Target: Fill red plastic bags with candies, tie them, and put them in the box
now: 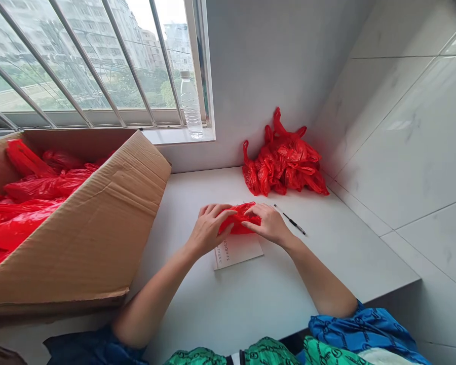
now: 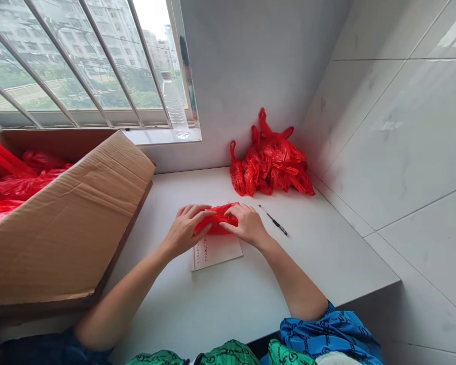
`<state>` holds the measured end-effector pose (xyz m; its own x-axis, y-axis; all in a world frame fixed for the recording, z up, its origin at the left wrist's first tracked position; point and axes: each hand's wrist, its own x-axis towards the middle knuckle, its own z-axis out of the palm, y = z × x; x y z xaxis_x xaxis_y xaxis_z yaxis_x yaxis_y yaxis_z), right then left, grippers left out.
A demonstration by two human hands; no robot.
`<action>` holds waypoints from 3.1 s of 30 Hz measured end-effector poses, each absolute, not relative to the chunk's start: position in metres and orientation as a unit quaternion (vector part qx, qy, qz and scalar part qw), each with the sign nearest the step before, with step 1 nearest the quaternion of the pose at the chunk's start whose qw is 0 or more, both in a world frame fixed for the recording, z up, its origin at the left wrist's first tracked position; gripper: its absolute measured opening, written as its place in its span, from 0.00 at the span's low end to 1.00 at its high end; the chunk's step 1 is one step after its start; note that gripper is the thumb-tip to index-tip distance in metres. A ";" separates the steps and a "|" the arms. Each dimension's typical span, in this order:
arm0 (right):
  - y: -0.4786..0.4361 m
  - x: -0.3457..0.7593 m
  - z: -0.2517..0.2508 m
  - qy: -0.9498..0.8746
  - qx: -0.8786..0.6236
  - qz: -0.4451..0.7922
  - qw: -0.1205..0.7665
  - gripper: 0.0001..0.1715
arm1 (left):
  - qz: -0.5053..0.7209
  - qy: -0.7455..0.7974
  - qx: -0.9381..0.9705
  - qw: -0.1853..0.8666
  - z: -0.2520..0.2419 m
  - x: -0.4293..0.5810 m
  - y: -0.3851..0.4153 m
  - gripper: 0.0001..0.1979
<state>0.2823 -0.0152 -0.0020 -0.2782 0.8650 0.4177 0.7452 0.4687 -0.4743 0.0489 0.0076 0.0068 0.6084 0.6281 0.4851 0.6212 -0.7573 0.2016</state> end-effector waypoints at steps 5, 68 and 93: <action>-0.014 0.277 -0.012 -0.812 -0.503 0.080 0.286 0.07 | 0.261 0.335 0.905 -0.008 -0.003 0.053 0.007 0.11; -0.084 0.265 0.084 -0.732 -0.570 -0.208 0.310 0.16 | 0.454 0.409 0.789 0.066 0.101 0.009 -0.056 0.22; -0.012 0.213 0.020 -0.842 -0.529 0.084 0.058 0.23 | 0.408 0.265 0.871 0.072 0.107 0.006 -0.058 0.16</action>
